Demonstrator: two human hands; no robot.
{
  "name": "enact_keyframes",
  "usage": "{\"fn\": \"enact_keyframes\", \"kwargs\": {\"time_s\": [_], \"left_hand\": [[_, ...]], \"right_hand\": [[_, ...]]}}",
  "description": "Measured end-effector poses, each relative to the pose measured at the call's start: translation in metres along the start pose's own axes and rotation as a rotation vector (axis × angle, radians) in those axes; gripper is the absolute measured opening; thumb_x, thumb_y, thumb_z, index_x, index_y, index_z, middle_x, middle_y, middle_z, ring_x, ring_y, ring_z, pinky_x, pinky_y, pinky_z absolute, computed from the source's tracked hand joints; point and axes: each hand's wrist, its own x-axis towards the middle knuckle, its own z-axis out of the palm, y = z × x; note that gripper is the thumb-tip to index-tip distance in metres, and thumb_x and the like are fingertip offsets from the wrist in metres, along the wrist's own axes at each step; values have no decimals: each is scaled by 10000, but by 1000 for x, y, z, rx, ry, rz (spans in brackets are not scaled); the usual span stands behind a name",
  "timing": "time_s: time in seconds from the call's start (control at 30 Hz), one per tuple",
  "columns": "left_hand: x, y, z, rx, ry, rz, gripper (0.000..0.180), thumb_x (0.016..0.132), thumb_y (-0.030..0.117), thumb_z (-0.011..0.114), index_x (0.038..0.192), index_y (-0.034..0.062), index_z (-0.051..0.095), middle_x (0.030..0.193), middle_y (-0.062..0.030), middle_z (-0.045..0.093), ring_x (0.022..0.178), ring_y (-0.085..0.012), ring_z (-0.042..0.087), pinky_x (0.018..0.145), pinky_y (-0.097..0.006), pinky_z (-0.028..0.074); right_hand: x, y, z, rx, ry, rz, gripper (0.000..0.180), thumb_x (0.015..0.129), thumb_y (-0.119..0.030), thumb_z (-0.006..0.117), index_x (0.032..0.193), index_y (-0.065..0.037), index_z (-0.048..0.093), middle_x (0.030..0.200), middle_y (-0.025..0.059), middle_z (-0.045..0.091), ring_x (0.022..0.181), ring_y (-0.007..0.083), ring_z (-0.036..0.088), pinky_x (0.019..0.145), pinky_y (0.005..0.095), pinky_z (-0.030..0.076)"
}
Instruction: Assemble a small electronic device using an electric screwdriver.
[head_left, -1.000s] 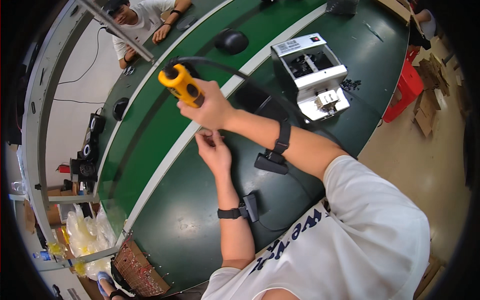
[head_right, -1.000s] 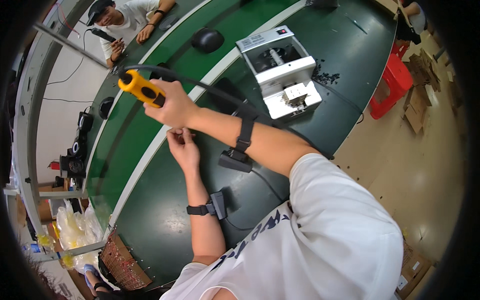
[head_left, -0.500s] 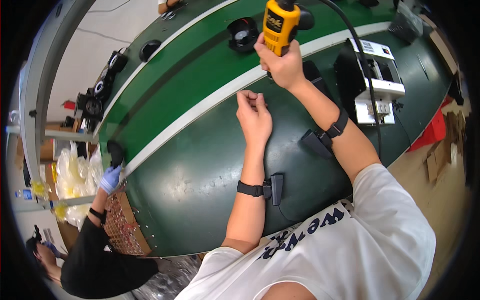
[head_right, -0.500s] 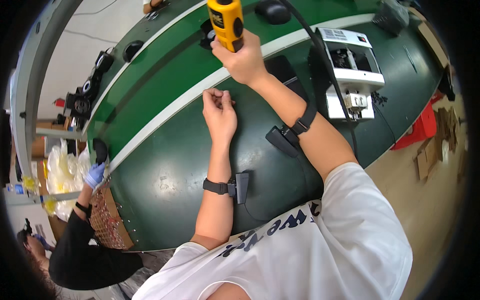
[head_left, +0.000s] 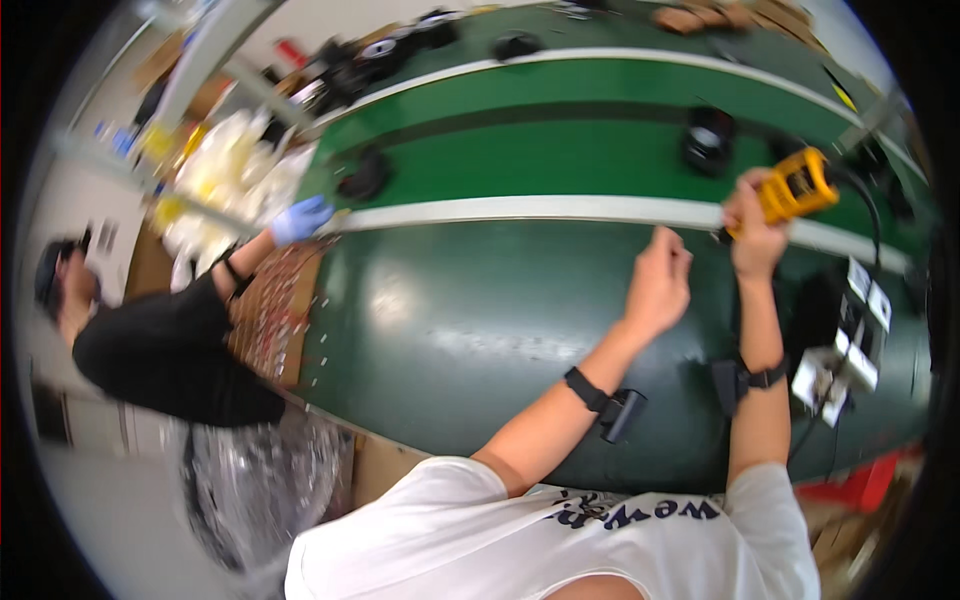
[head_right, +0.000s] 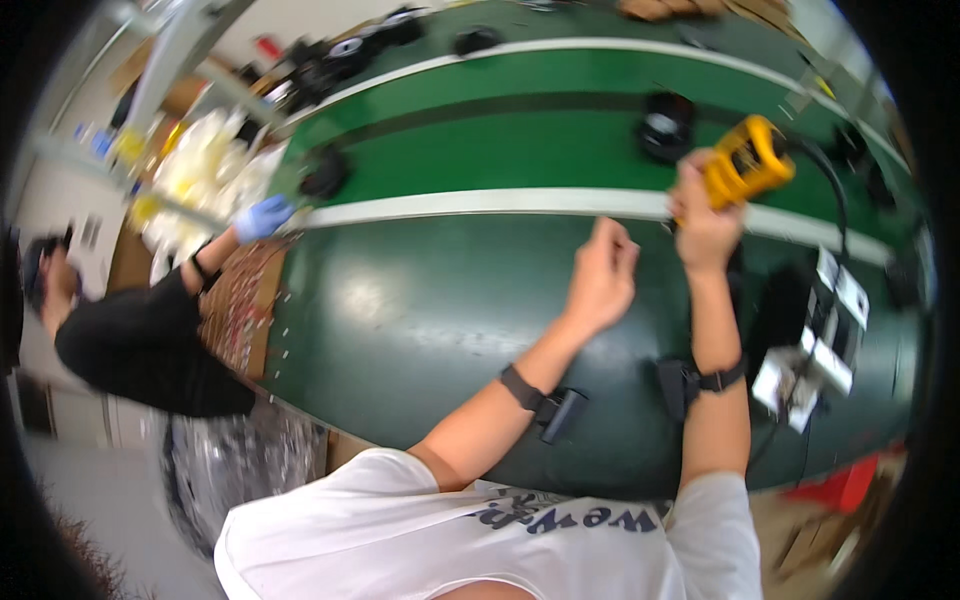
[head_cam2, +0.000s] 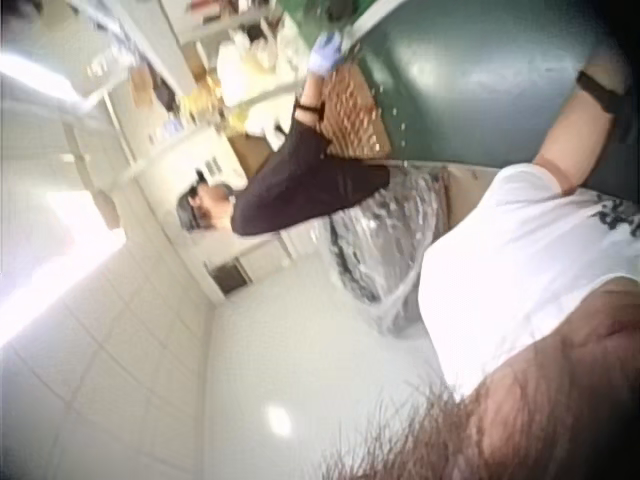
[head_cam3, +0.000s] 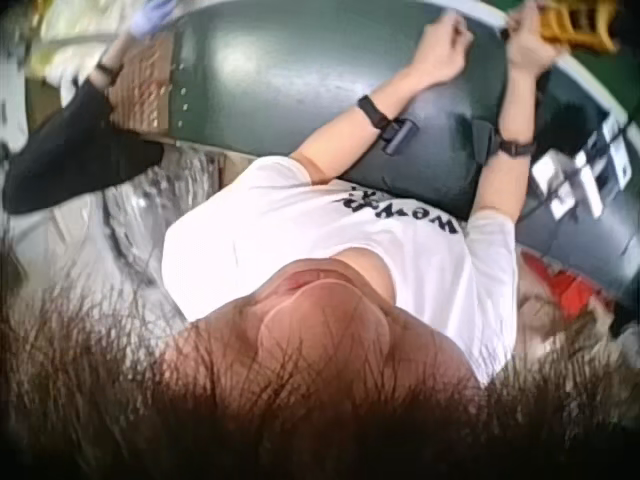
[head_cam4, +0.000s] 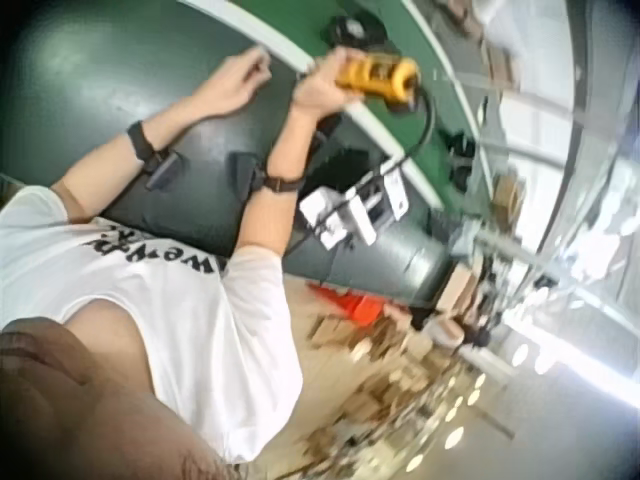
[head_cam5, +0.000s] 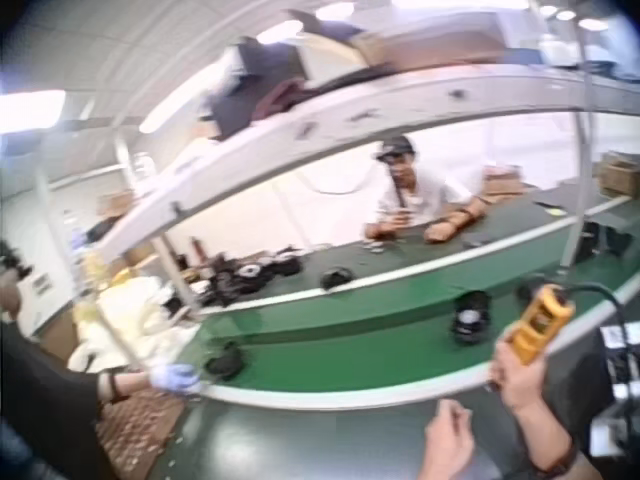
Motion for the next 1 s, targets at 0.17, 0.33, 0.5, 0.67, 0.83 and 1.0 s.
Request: {"fn": "enact_keyframes", "kwargs": {"time_s": [0.17, 0.33, 0.5, 0.67, 0.83, 1.0], "left_hand": [[-4, 0, -20, -22, 2, -24, 141, 936, -7, 569, 953, -1, 429, 750, -182, 527, 670, -348, 547, 625, -405, 436], [-7, -1, -17, -3, -45, -36, 157, 926, -2, 596, 933, 1, 439, 736, -163, 538, 654, -316, 549, 616, -397, 441], [-6, 0, -14, -15, -56, -31, 151, 911, 0, 614, 912, 0, 462, 692, -142, 554, 610, -266, 557, 582, -385, 444], [-7, -4, -8, 48, -10, 33, 164, 870, 39, 666, 892, 15, 505, 680, -138, 570, 594, -247, 562, 580, -356, 466], [-10, -16, -35, 67, 32, -76, 165, 868, 69, 696, 875, 20, 539, 693, -66, 598, 641, -130, 577, 621, -313, 495], [23, -47, -117, 204, 399, -167, 136, 854, 114, 695, 823, 14, 609, 728, -64, 642, 698, -151, 605, 663, -318, 502]], "right_hand": [[-7, 0, 22, 122, -74, -33, 116, 972, -14, 561, 1063, -20, 490, 663, 33, 475, 514, 113, 462, 523, 267, 428], [-9, -4, 22, 102, -62, -19, 122, 966, -19, 574, 1063, -17, 499, 668, 30, 489, 520, 106, 476, 517, 264, 435], [-2, 2, 17, 139, -83, -24, 117, 963, -31, 599, 1051, -14, 523, 697, 27, 509, 517, 102, 485, 502, 259, 431], [0, 8, 11, 59, -26, 6, 153, 960, -128, 675, 1057, -53, 582, 764, 13, 563, 545, 94, 522, 482, 244, 424], [-9, 4, 22, 115, -10, 16, 134, 939, -63, 669, 1013, -40, 559, 757, 17, 569, 526, 95, 530, 476, 249, 438], [-2, 2, 9, 108, -32, -28, 101, 935, -39, 652, 985, -28, 565, 717, 17, 563, 511, 92, 533, 479, 246, 443]]}}
